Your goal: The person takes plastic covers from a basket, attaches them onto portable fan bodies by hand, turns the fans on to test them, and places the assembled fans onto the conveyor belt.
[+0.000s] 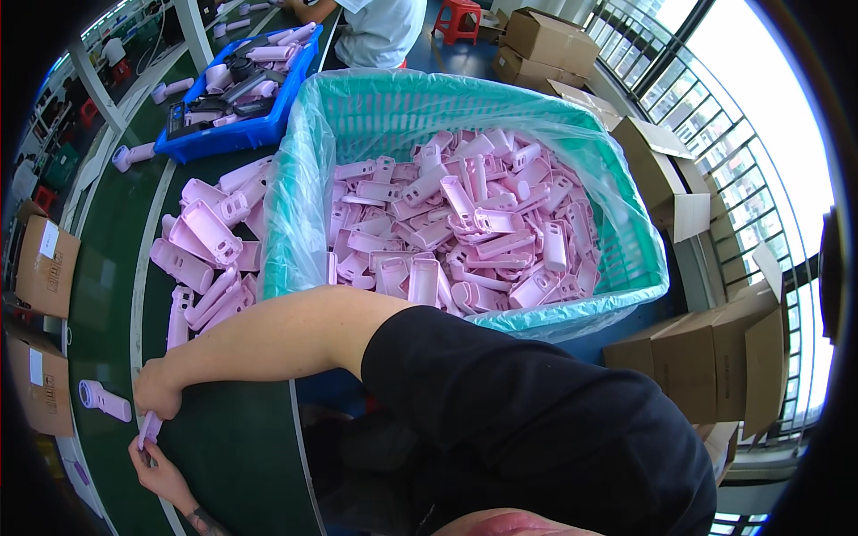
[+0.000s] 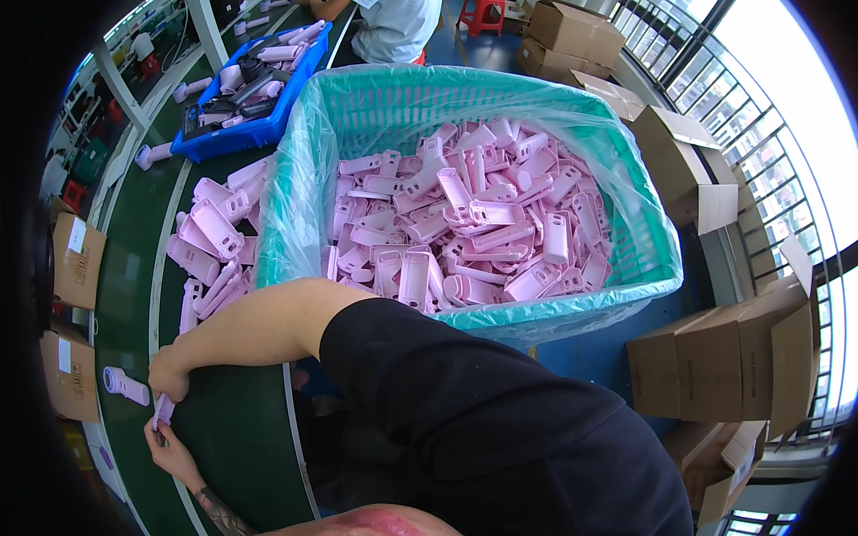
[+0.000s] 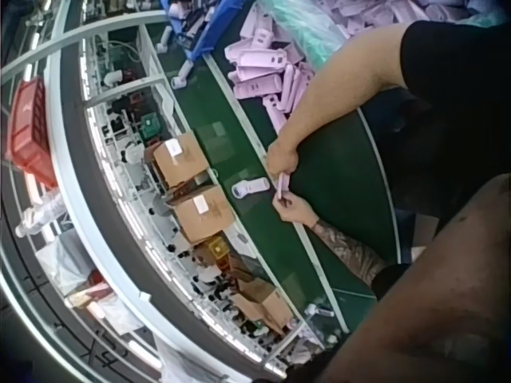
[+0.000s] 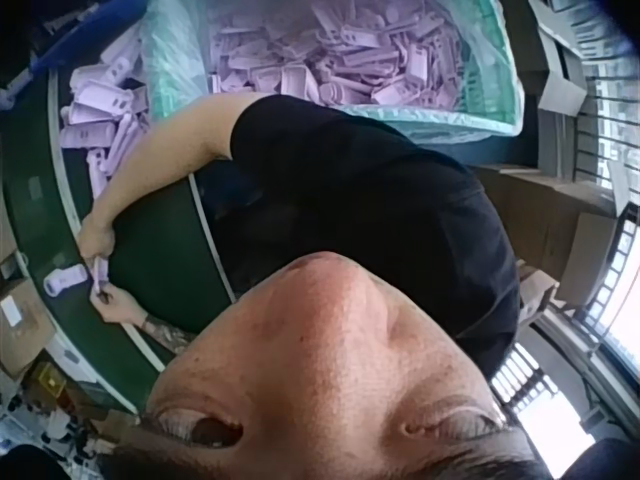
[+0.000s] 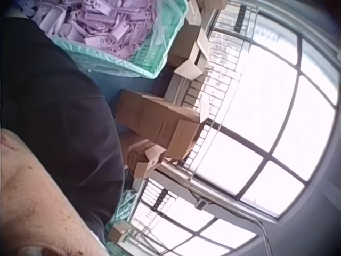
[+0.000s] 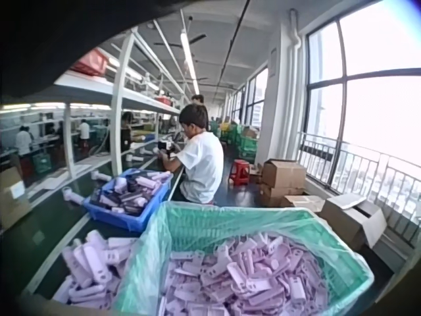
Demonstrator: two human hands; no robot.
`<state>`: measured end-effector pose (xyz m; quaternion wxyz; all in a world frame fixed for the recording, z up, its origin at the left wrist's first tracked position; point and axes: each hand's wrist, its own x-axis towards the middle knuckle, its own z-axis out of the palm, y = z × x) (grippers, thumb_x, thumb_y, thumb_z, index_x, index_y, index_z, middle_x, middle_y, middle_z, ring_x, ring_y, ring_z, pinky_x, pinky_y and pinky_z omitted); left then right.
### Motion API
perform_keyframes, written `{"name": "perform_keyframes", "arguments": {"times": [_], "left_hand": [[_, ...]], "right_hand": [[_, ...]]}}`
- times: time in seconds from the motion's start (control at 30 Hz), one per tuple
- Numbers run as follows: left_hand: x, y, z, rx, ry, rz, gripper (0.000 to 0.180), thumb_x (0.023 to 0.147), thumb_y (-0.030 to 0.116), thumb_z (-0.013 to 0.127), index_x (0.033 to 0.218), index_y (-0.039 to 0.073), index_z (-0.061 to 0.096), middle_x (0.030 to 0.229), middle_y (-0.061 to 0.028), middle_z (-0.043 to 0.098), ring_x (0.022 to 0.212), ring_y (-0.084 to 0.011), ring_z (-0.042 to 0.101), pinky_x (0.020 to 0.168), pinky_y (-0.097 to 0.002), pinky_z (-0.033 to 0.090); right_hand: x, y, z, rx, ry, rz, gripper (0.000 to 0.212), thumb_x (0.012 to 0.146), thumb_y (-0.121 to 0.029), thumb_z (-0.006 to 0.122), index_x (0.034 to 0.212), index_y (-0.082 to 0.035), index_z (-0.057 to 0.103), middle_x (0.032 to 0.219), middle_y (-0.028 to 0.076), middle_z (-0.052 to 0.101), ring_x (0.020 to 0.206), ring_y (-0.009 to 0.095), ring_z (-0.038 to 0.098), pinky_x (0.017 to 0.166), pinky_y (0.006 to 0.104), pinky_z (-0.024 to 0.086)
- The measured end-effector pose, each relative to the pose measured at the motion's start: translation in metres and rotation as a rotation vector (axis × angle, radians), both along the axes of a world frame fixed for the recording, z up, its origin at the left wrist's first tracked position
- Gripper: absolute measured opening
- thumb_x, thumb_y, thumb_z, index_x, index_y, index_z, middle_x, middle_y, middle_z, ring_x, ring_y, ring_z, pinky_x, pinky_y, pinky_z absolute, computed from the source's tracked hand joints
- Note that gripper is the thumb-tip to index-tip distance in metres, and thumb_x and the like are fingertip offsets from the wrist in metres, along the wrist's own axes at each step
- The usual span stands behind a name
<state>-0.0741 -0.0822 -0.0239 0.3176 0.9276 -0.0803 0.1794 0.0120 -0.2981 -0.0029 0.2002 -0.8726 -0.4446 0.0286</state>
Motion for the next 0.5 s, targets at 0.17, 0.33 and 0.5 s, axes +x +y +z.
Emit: {"name": "perform_keyframes", "arguments": {"times": [0.17,0.33,0.5], "left_hand": [[-0.0007,0.0047,-0.0036,-0.012,-0.035,-0.026,0.024,0.097,0.001,0.054,0.119,-0.002,0.062,0.106,-0.0153,0.07,0.094,-0.0256,0.066,0.087,-0.0343,0.053],[-0.0006,0.0027,-0.0026,0.021,-0.067,-0.044,0.026,0.096,0.0,0.053,0.12,-0.002,0.062,0.107,-0.0156,0.07,0.095,-0.0266,0.067,0.088,-0.0346,0.053],[-0.0002,0.0027,-0.0039,0.028,-0.058,-0.051,0.027,0.096,-0.001,0.052,0.121,-0.002,0.062,0.109,-0.0159,0.07,0.096,-0.0276,0.067,0.089,-0.0348,0.052]], "right_hand": [[-0.0032,0.0028,-0.0022,-0.001,0.0,-0.003,0.033,0.085,-0.029,0.06,0.113,-0.015,0.071,0.103,0.011,0.072,0.095,0.034,0.066,0.083,0.0468,0.053],[-0.001,0.0033,-0.0033,0.015,0.003,0.001,0.032,0.085,-0.029,0.06,0.11,-0.014,0.071,0.102,0.012,0.072,0.094,0.035,0.066,0.082,0.0473,0.053],[-0.0007,0.0036,-0.0051,0.001,0.001,0.004,0.032,0.085,-0.029,0.06,0.11,-0.013,0.071,0.103,0.012,0.072,0.095,0.035,0.066,0.082,0.0471,0.053]]}}
